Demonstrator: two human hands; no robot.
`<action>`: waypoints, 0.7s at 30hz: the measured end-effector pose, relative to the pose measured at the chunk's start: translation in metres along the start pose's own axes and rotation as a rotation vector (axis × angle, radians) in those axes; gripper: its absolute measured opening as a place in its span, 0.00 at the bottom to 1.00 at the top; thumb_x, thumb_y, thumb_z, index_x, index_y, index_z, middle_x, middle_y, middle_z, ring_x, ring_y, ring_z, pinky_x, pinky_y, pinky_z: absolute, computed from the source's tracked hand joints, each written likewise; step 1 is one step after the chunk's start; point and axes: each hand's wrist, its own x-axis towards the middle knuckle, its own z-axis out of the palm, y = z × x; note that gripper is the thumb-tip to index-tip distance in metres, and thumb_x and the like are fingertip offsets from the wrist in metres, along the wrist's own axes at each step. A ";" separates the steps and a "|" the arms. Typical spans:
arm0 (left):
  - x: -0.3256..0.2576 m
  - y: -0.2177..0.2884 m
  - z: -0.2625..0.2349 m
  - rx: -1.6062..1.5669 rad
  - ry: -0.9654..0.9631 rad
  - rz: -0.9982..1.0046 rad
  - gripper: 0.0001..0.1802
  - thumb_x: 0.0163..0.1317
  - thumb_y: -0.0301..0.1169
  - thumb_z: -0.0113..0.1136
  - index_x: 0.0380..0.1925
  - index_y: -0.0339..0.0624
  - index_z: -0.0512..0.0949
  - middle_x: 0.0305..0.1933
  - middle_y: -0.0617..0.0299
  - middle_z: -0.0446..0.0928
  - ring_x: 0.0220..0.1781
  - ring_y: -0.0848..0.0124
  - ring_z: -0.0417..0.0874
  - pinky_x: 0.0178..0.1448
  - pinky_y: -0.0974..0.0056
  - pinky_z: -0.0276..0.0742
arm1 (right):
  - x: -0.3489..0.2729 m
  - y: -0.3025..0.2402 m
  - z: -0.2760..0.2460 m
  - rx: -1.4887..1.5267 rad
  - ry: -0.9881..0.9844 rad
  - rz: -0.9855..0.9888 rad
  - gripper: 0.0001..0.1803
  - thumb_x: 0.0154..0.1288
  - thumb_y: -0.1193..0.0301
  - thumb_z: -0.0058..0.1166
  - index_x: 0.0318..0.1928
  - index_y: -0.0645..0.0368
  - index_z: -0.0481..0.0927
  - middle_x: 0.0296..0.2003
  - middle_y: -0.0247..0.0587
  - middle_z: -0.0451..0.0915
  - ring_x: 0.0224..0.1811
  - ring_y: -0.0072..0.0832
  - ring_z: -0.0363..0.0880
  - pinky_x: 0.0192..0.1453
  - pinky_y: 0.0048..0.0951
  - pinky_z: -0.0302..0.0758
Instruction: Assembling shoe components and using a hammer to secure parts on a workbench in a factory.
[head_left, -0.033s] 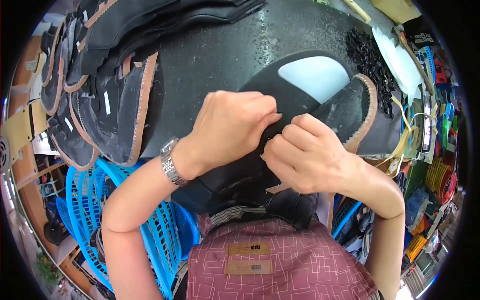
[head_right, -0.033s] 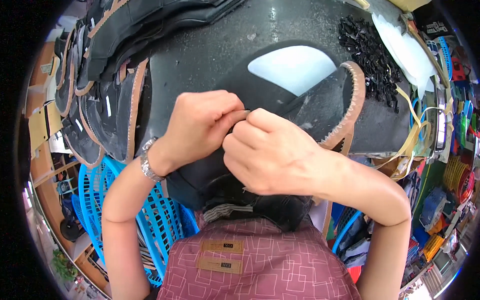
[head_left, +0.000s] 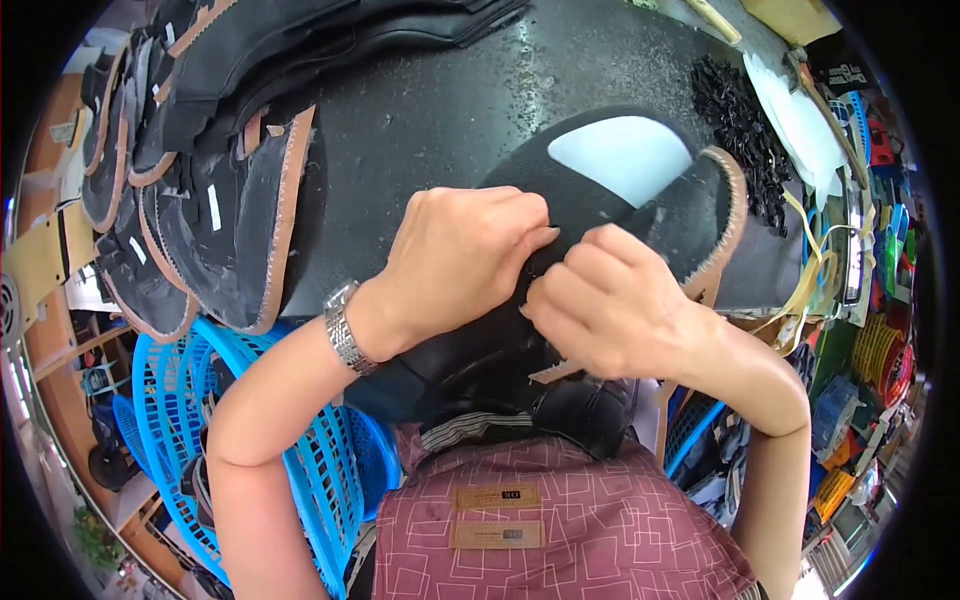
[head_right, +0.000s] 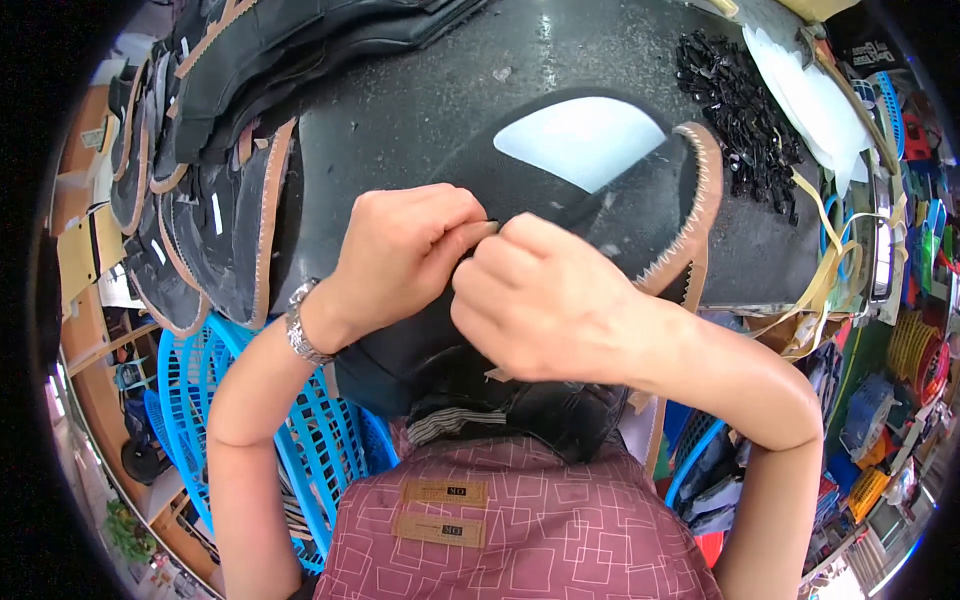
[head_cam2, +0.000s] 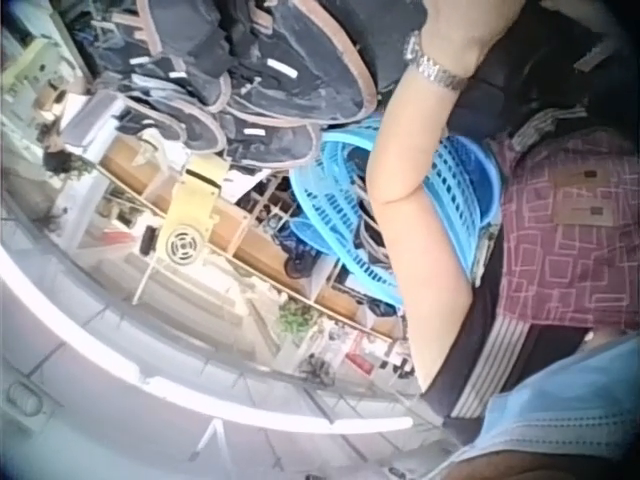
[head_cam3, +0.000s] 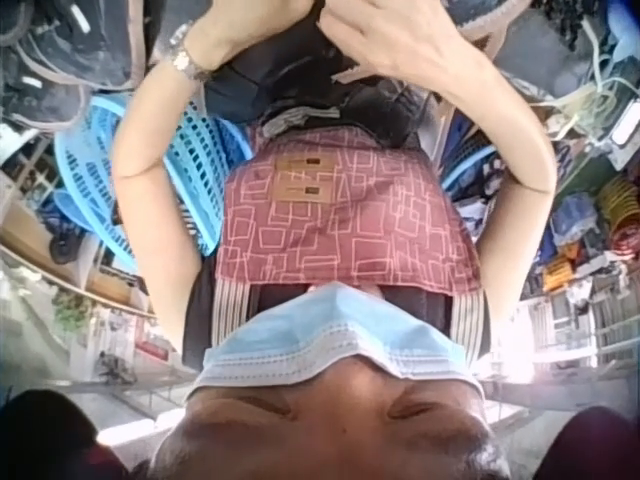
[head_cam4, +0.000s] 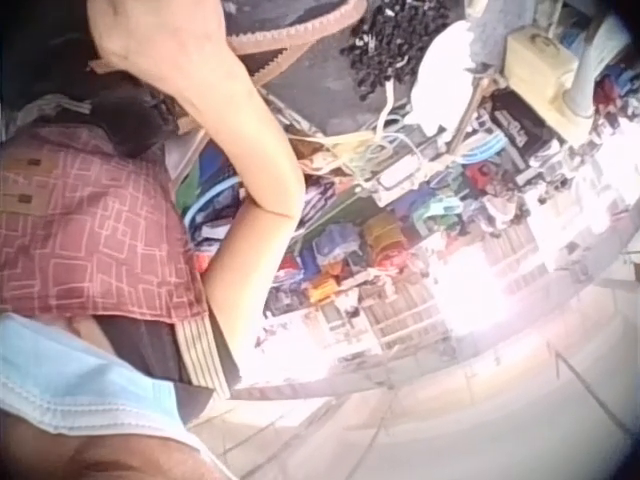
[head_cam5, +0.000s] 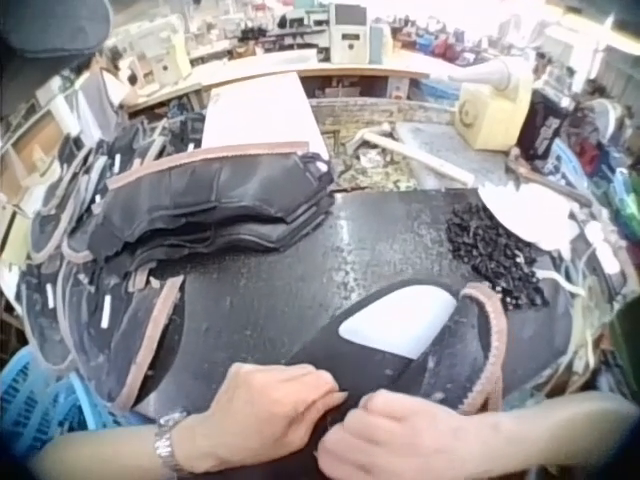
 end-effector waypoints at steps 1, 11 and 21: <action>-0.002 -0.002 0.004 0.006 0.049 -0.015 0.04 0.55 0.26 0.59 0.25 0.39 0.74 0.23 0.53 0.74 0.26 0.53 0.78 0.27 0.56 0.72 | 0.001 0.004 0.002 0.001 0.000 0.008 0.08 0.39 0.67 0.50 0.23 0.56 0.72 0.24 0.33 0.67 0.29 0.29 0.68 0.36 0.29 0.66; 0.010 -0.010 -0.006 0.146 0.137 0.029 0.06 0.57 0.29 0.56 0.24 0.39 0.72 0.24 0.52 0.75 0.28 0.51 0.79 0.29 0.52 0.73 | 0.027 0.015 0.000 -0.114 0.071 -0.065 0.08 0.44 0.67 0.50 0.25 0.57 0.73 0.24 0.32 0.67 0.30 0.28 0.68 0.40 0.28 0.67; -0.004 -0.020 -0.010 0.281 0.010 -0.004 0.06 0.59 0.29 0.59 0.29 0.39 0.73 0.26 0.54 0.75 0.26 0.54 0.78 0.28 0.57 0.72 | -0.026 -0.001 -0.016 -0.061 -0.249 0.101 0.18 0.50 0.68 0.54 0.43 0.60 0.76 0.46 0.42 0.76 0.52 0.35 0.75 0.63 0.41 0.68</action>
